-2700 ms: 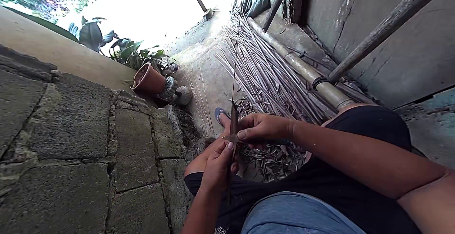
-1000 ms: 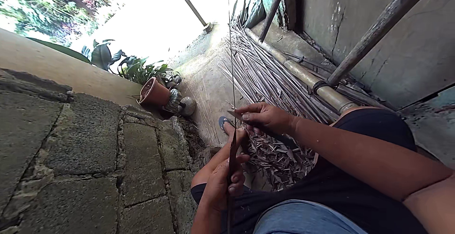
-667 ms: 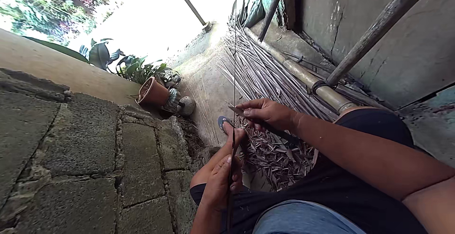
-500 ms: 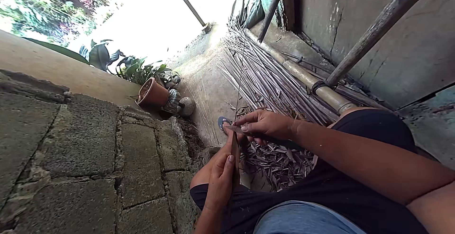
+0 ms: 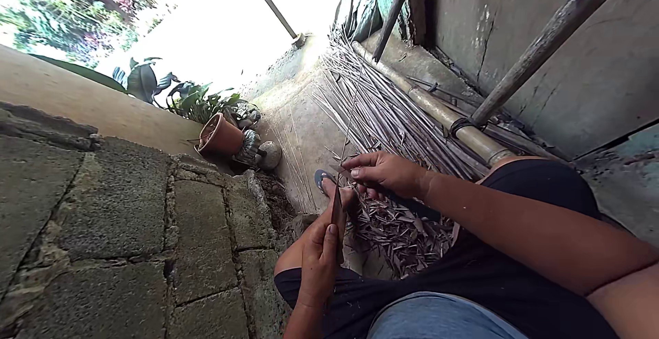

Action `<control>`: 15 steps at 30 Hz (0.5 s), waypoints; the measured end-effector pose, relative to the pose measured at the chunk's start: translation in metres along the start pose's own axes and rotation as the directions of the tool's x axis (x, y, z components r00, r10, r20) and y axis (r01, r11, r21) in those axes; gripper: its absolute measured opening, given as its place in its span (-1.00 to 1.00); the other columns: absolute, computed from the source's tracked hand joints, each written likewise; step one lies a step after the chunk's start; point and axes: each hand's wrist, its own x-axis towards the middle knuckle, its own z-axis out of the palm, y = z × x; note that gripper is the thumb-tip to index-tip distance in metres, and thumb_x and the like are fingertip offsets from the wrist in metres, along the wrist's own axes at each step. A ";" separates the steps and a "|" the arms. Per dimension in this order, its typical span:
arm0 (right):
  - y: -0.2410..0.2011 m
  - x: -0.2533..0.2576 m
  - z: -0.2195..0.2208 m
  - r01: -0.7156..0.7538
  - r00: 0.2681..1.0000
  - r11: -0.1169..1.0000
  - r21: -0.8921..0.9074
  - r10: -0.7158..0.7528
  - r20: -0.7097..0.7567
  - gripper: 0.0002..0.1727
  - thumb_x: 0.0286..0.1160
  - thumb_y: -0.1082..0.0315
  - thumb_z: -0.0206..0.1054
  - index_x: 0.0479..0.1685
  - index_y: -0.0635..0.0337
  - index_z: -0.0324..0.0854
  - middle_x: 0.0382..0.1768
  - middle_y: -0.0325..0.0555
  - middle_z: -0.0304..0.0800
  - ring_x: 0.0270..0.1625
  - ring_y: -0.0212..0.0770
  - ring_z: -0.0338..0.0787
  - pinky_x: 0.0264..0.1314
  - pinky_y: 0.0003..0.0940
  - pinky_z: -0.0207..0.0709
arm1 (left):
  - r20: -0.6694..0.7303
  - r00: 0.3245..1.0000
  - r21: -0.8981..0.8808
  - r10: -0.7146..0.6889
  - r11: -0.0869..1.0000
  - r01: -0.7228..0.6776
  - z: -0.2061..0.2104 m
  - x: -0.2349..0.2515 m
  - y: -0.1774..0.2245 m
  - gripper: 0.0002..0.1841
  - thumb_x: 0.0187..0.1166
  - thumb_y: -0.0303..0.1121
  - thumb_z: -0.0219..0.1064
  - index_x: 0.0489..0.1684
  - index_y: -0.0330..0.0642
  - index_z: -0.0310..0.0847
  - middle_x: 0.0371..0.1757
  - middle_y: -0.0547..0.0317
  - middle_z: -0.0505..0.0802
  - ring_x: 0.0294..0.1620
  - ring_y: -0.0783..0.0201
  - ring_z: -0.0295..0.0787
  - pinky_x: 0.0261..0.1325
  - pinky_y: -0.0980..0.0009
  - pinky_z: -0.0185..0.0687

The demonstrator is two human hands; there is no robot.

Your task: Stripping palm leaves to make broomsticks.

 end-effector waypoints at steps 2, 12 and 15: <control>0.003 -0.003 0.005 -0.018 0.996 0.999 -0.046 0.022 0.087 -0.62 0.80 0.31 0.16 0.50 0.12 0.57 -0.42 -0.17 0.72 -0.62 -0.37 0.62 -0.59 -0.53 0.53 | 0.000 1.000 0.008 0.010 1.000 -0.010 0.002 0.000 -0.001 -0.68 0.83 -0.32 0.03 -0.16 -0.31 0.67 -0.64 0.19 0.64 -0.72 0.34 0.55 -0.63 0.44 0.58; 0.002 0.000 0.000 -0.076 0.994 0.997 0.031 0.073 0.087 -0.61 0.80 0.32 0.15 0.52 0.15 0.52 -0.43 -0.15 0.71 -0.61 -0.37 0.62 -0.59 -0.54 0.53 | -0.054 0.986 0.337 0.159 0.932 -0.132 0.000 0.002 -0.013 -0.74 0.78 -0.34 0.11 -0.13 -0.22 0.74 -0.49 0.31 0.74 -0.61 0.45 0.63 -0.52 0.52 0.65; 0.004 0.000 0.004 -0.084 0.993 0.995 0.054 0.079 0.085 -0.62 0.81 0.33 0.14 0.51 0.15 0.55 -0.43 -0.16 0.72 -0.62 -0.38 0.63 -0.59 -0.55 0.52 | -0.051 0.984 0.358 0.173 0.923 -0.143 -0.001 0.003 -0.010 -0.74 0.78 -0.34 0.13 -0.15 -0.21 0.76 -0.48 0.31 0.74 -0.59 0.45 0.63 -0.49 0.51 0.65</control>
